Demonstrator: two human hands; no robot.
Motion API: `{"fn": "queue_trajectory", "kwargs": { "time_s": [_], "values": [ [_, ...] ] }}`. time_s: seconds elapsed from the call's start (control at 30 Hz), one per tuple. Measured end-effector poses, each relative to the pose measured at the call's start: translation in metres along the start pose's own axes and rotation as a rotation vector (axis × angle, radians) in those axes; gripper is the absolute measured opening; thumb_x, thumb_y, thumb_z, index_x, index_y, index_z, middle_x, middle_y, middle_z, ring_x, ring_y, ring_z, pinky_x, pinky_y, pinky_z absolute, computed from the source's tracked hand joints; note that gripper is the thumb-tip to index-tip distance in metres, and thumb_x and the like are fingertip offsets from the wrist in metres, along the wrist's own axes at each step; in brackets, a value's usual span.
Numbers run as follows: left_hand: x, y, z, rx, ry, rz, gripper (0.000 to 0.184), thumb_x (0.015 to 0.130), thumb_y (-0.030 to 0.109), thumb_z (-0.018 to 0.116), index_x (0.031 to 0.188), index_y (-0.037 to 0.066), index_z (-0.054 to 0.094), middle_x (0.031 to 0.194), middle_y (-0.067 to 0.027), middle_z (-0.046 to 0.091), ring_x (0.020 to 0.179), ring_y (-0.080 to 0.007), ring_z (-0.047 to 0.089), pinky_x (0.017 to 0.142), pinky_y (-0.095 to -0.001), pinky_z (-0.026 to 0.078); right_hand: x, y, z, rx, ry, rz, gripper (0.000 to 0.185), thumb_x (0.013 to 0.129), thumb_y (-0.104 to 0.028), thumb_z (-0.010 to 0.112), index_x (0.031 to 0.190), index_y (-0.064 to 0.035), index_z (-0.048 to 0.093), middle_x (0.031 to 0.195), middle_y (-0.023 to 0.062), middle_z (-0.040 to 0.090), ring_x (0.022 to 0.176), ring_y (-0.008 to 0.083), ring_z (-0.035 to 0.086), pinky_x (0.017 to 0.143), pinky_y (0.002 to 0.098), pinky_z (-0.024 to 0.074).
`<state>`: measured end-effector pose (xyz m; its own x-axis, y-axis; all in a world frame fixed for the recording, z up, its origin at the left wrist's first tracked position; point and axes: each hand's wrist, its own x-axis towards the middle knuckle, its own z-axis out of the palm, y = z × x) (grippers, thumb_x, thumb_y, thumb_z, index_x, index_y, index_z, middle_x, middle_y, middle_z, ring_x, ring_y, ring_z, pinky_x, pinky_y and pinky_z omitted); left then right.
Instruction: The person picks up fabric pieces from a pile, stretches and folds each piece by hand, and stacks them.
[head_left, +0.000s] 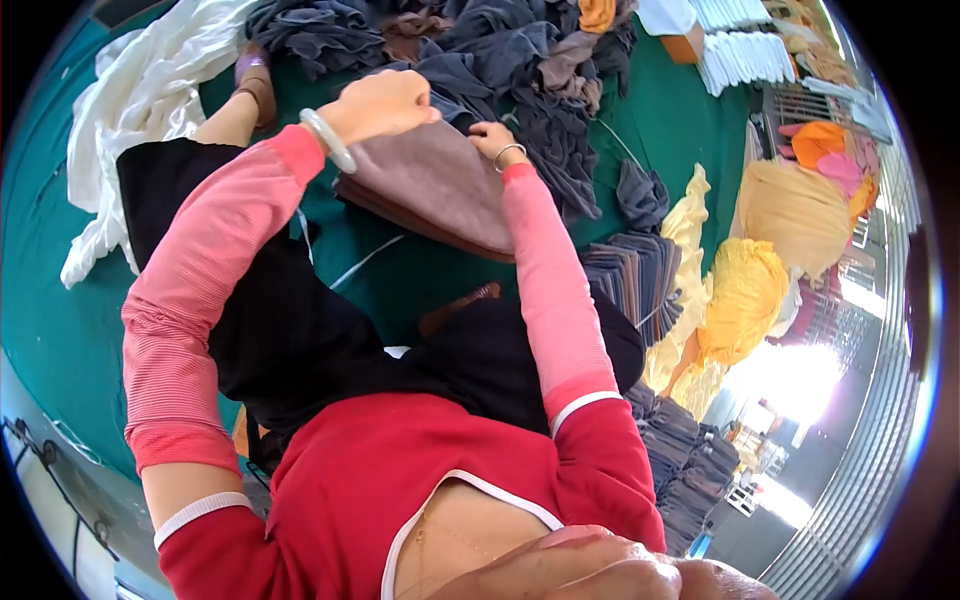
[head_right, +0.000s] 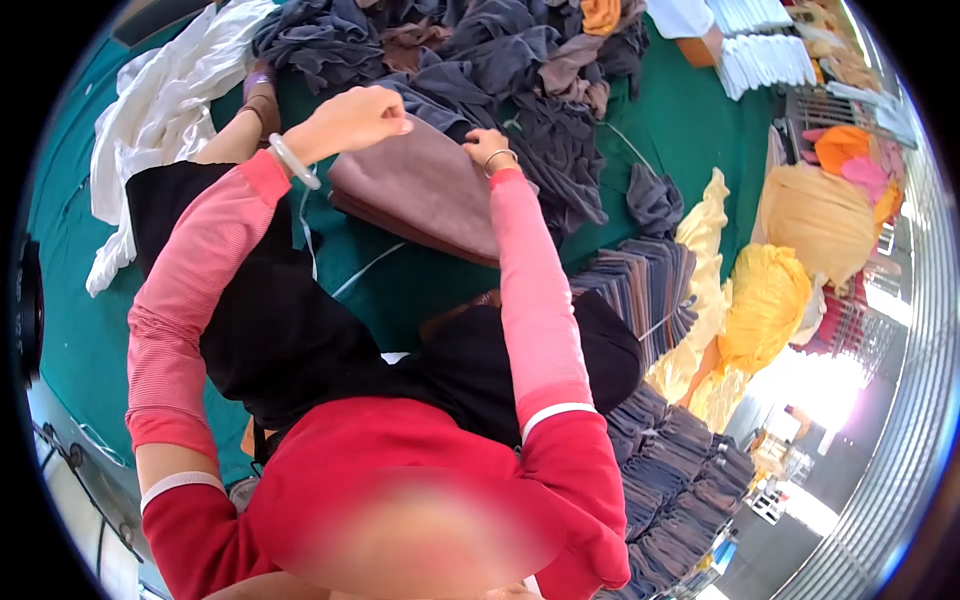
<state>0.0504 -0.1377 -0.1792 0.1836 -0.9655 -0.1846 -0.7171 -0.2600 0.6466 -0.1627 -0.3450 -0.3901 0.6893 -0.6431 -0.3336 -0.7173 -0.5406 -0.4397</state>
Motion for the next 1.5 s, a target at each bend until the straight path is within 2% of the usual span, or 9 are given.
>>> {"fn": "queue_trajectory", "kwargs": {
  "time_s": [0.27, 0.4, 0.47, 0.6, 0.63, 0.83, 1.07, 1.23, 1.5],
  "values": [
    [0.016, 0.009, -0.009, -0.023, 0.037, 0.014, 0.041, 0.087, 0.043, 0.051, 0.082, 0.003, 0.062, 0.08, -0.0142, 0.064, 0.075, -0.032, 0.062, 0.067, -0.0391, 0.047, 0.004, -0.064, -0.082, 0.856, 0.173, -0.194, 0.024, 0.074, -0.001, 0.065, 0.099, 0.0006, 0.067, 0.096, 0.0058, 0.067, 0.088, 0.0126, 0.061, 0.082, 0.0248, 0.0462],
    [0.025, 0.029, 0.007, -0.341, 0.1, 0.288, 0.046, 0.091, 0.045, 0.043, 0.106, 0.005, 0.061, 0.092, -0.0192, 0.064, 0.08, -0.0342, 0.063, 0.07, -0.0433, 0.048, -0.04, -0.122, -0.179, 0.645, 0.316, -0.38, 0.026, 0.076, 0.001, 0.064, 0.101, -0.0011, 0.068, 0.089, -0.0004, 0.064, 0.075, 0.0047, 0.056, 0.066, 0.0181, 0.0453],
    [0.031, 0.042, 0.017, -0.468, -0.072, 0.245, 0.045, 0.094, 0.036, 0.046, 0.132, 0.013, 0.044, 0.091, -0.0065, 0.062, 0.065, -0.0119, 0.055, 0.059, -0.0251, 0.047, -0.066, -0.151, -0.209, 0.561, 0.362, -0.538, 0.024, 0.078, 0.002, 0.061, 0.1, -0.004, 0.069, 0.087, -0.0026, 0.063, 0.073, 0.0033, 0.054, 0.063, 0.0177, 0.0437],
    [0.044, 0.056, 0.033, -0.774, 0.062, 0.211, 0.041, 0.093, 0.035, 0.046, 0.119, 0.004, 0.051, 0.079, -0.0127, 0.061, 0.055, -0.0181, 0.057, 0.055, -0.0319, 0.047, -0.151, -0.224, -0.239, 0.178, 0.396, -0.863, 0.025, 0.076, 0.006, 0.058, 0.095, -0.006, 0.069, 0.082, 0.0048, 0.062, 0.073, 0.0129, 0.058, 0.064, 0.0233, 0.0458],
    [0.057, 0.038, 0.043, -0.775, 0.116, 0.582, 0.034, 0.092, 0.029, 0.048, 0.115, 0.004, 0.052, 0.079, -0.0109, 0.062, 0.057, -0.0174, 0.057, 0.055, -0.0343, 0.046, -0.179, -0.239, -0.239, 0.181, 0.292, -0.845, 0.026, 0.075, 0.007, 0.058, 0.094, -0.006, 0.069, 0.084, 0.006, 0.061, 0.073, 0.0153, 0.059, 0.064, 0.0247, 0.0464],
    [0.052, 0.041, 0.009, -1.358, -0.125, 0.34, 0.037, 0.092, 0.03, 0.047, 0.117, 0.004, 0.05, 0.087, -0.0103, 0.06, 0.068, -0.0183, 0.055, 0.063, -0.0345, 0.044, -0.284, -0.249, -0.233, 0.427, -0.235, -0.812, 0.026, 0.072, 0.006, 0.065, 0.095, -0.0053, 0.068, 0.092, 0.0096, 0.06, 0.075, 0.0171, 0.06, 0.064, 0.0255, 0.0469],
    [0.02, 0.055, 0.021, -1.286, -0.518, 0.32, 0.04, 0.092, 0.032, 0.045, 0.12, 0.004, 0.048, 0.097, -0.0096, 0.058, 0.08, -0.0193, 0.054, 0.073, -0.0348, 0.04, -0.246, -0.162, -0.213, 0.949, 0.258, -0.264, 0.038, 0.092, -0.021, 0.05, 0.124, 0.0, 0.048, 0.109, 0.0089, 0.057, 0.1, 0.0152, 0.054, 0.088, 0.0295, 0.0427],
    [0.007, 0.067, 0.042, -1.251, -0.626, 0.285, 0.042, 0.092, 0.033, 0.044, 0.122, 0.004, 0.047, 0.104, -0.0091, 0.057, 0.089, -0.02, 0.052, 0.08, -0.0349, 0.038, -0.233, -0.156, -0.194, 1.316, 0.011, -0.33, 0.061, 0.091, -0.028, 0.055, 0.136, 0.0041, 0.03, 0.133, 0.0111, 0.042, 0.119, 0.0162, 0.044, 0.1, 0.0296, 0.0334],
    [0.02, 0.054, 0.007, -1.506, -0.545, 0.24, 0.046, 0.092, 0.035, 0.043, 0.125, 0.004, 0.045, 0.115, -0.0083, 0.055, 0.102, -0.0212, 0.05, 0.091, -0.0352, 0.034, -0.249, -0.129, -0.235, 1.315, 0.503, -0.175, 0.016, 0.093, -0.016, 0.05, 0.097, -0.003, 0.058, 0.095, 0.0043, 0.062, 0.085, 0.014, 0.06, 0.076, 0.029, 0.0484]
  ]
}}
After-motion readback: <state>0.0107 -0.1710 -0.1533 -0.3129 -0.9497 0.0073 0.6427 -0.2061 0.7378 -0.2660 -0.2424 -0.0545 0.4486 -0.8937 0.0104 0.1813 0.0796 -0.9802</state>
